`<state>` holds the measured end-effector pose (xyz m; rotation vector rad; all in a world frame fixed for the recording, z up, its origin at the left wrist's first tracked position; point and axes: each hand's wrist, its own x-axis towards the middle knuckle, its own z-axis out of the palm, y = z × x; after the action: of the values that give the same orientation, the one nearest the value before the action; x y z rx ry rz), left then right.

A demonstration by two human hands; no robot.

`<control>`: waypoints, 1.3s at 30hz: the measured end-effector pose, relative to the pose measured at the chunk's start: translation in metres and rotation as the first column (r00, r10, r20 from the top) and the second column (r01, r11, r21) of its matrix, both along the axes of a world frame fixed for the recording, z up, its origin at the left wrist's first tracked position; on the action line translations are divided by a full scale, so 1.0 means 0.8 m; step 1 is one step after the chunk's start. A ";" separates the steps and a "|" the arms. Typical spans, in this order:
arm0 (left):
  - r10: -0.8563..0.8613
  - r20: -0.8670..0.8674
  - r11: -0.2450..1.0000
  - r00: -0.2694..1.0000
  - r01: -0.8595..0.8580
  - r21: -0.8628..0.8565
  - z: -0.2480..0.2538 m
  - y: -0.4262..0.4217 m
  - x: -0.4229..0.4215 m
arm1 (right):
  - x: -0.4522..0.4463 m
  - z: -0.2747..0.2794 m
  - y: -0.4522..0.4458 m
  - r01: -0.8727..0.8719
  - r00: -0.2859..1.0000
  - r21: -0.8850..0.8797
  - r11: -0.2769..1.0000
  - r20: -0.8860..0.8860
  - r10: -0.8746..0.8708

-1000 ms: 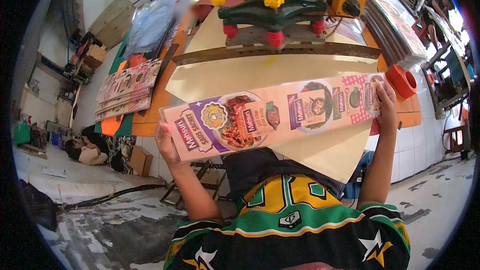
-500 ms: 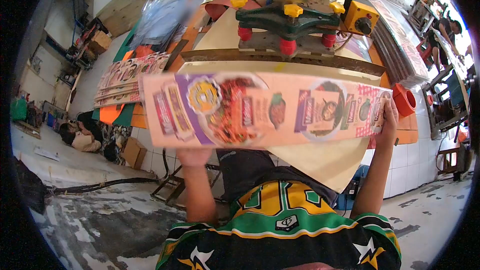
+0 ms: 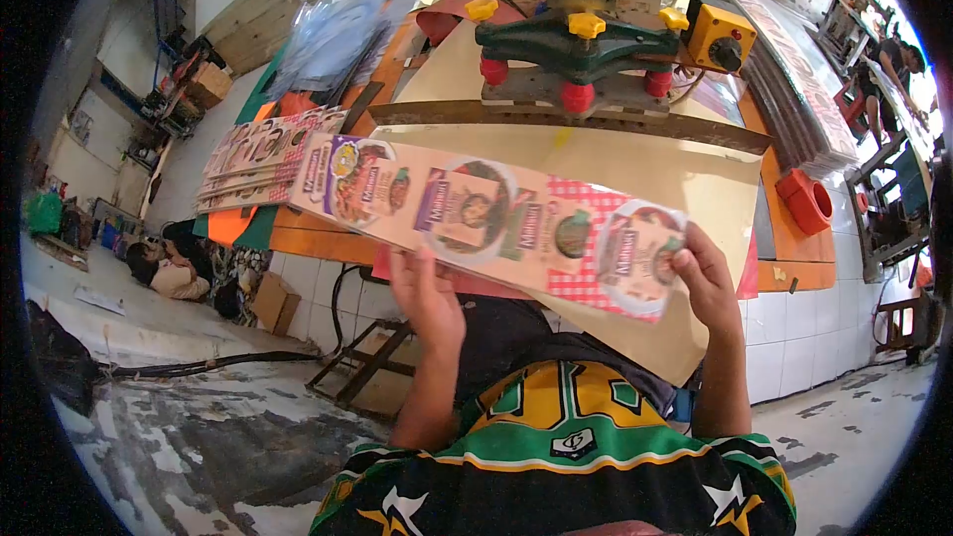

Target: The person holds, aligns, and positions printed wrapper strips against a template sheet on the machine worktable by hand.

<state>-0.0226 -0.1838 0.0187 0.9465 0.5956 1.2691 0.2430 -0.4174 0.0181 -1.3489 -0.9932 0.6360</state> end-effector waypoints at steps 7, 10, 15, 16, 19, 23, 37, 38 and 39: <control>0.292 -0.008 0.954 0.956 -0.291 0.072 0.071 0.134 -0.069 | 0.020 -0.010 0.004 0.139 0.988 -0.213 0.967 -0.036 -0.150; 0.314 0.082 0.941 0.946 -0.322 0.105 0.096 0.250 -0.118 | 0.023 -0.004 0.001 0.176 0.970 -0.200 0.964 -0.134 -0.205; 0.415 0.036 0.907 0.909 -0.417 0.065 0.133 0.437 -0.181 | 0.021 -0.008 0.002 0.178 0.974 -0.202 0.963 -0.106 -0.202; 0.449 -0.036 0.893 0.893 -0.447 0.059 0.128 0.463 -0.191 | 0.020 -0.010 0.002 0.186 0.973 -0.198 0.962 -0.102 -0.209; 0.736 -0.252 0.646 0.629 -0.539 0.541 0.076 0.524 -0.209 | 0.019 -0.011 0.003 0.206 0.969 -0.186 0.961 -0.100 -0.227; 0.706 -0.604 0.575 0.369 0.199 0.794 0.036 0.496 -0.168 | 0.019 -0.008 0.002 0.198 0.971 -0.175 0.965 -0.101 -0.217; 0.768 -0.619 0.561 0.166 0.290 0.775 -0.008 0.493 -0.144 | 0.025 -0.019 0.001 0.215 0.967 -0.180 0.960 -0.098 -0.235; 0.774 -0.599 0.539 0.206 0.282 0.794 -0.027 0.527 -0.159 | 0.027 -0.020 -0.001 0.207 0.973 -0.166 0.964 -0.070 -0.221; 0.776 -0.592 0.541 0.218 0.253 0.802 -0.013 0.508 -0.155 | 0.026 -0.019 -0.003 0.198 0.974 -0.153 0.968 -0.079 -0.211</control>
<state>-0.1467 0.2226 0.0080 2.6726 1.2855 1.1605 0.2639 -0.4200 0.0025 -1.5118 -0.7308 0.6177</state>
